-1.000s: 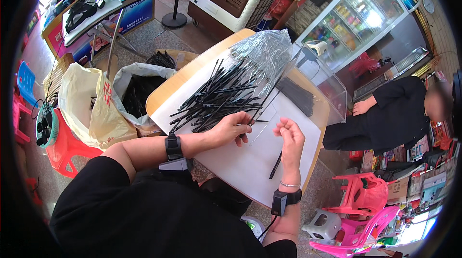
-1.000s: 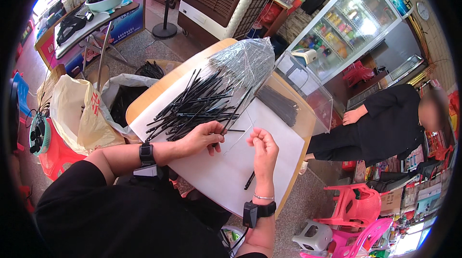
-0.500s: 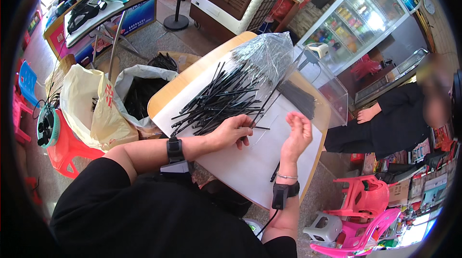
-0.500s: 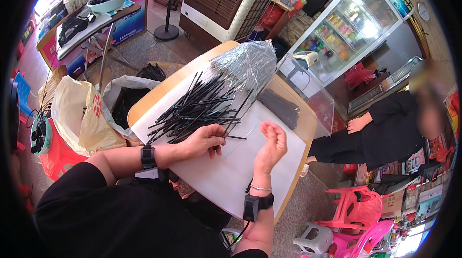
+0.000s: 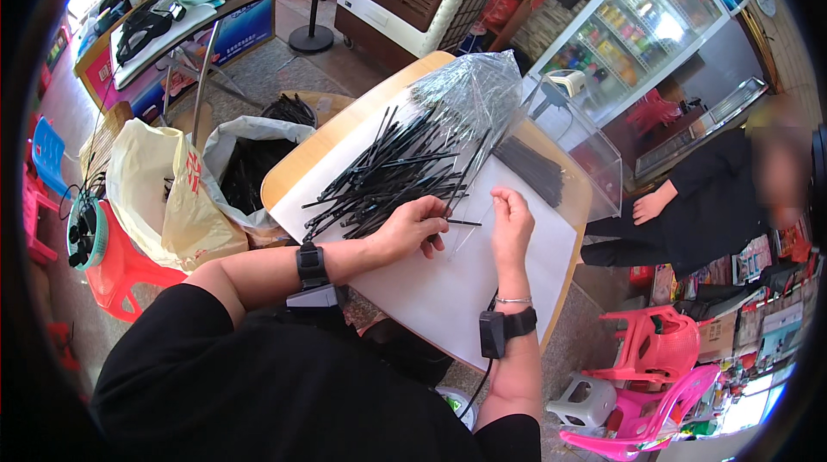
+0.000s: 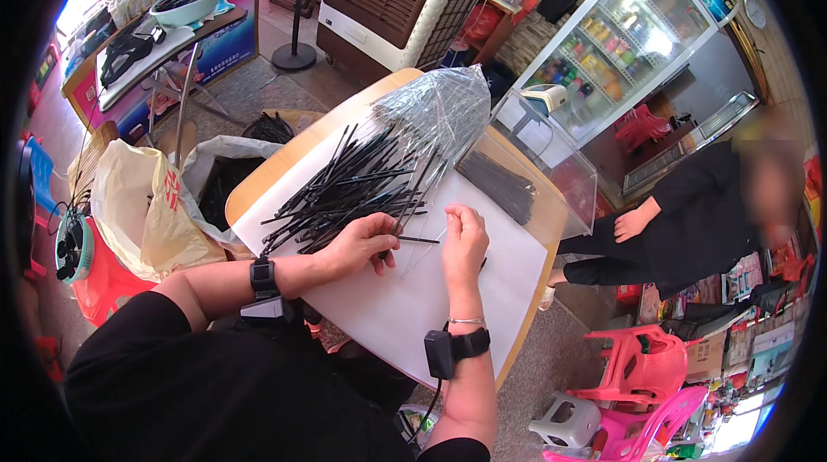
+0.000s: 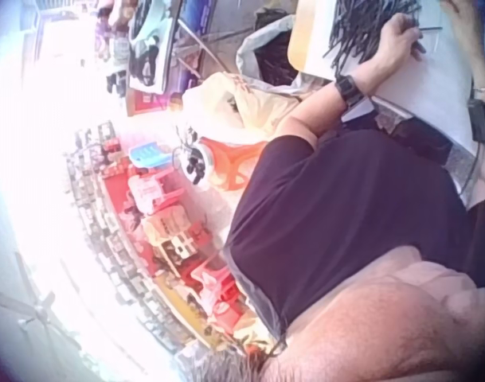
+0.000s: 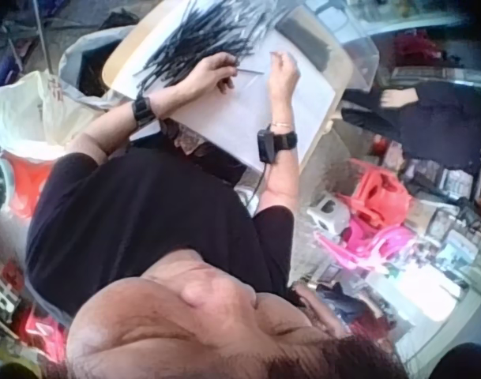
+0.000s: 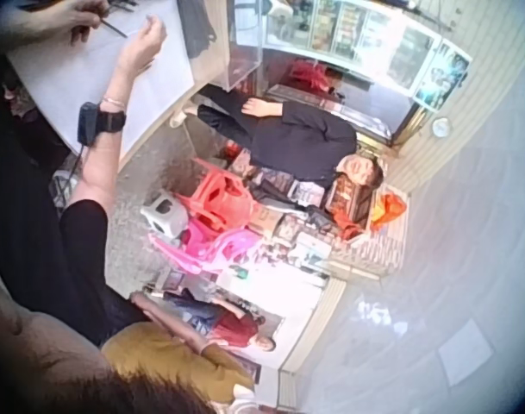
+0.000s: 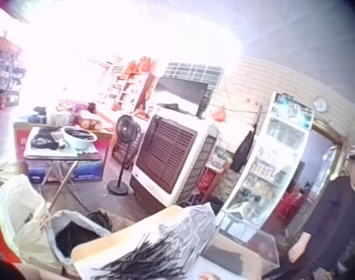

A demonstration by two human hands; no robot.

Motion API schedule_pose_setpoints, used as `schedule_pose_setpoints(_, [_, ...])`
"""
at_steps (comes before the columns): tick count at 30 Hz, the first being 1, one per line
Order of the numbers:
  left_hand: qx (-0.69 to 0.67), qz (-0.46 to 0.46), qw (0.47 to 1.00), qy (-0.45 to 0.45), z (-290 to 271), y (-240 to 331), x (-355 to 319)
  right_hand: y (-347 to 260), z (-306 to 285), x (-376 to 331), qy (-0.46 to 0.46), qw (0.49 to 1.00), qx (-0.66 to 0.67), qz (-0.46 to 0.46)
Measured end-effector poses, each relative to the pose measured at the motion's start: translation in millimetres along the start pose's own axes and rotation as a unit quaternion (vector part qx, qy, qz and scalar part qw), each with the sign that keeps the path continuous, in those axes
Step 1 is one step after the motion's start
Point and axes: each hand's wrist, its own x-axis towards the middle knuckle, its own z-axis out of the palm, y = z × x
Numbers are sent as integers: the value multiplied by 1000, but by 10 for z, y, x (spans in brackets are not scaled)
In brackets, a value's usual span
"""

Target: Organizing and sorting black zip ties or similar thin plastic rods on a workspace.

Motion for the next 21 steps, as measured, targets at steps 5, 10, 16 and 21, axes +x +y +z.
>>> schedule_pose_setpoints(5, [-3, 3, 999, 33, -28, 37, 5, -111, 60, -127, -111, 979, -82, 152])
schedule_pose_setpoints(10, [21, 7, 999, 30, -16, 17, 28, -116, 211, -135, -166, 951, -242, 100])
schedule_pose_setpoints(16, [15, 17, 999, 34, 7, 7, 20, 95, 122, -155, -134, 959, -226, 104])
schedule_pose_setpoints(21, [17, 5, 1000, 26, -26, 40, -9, -296, -120, -135, -175, 943, 112, 259])
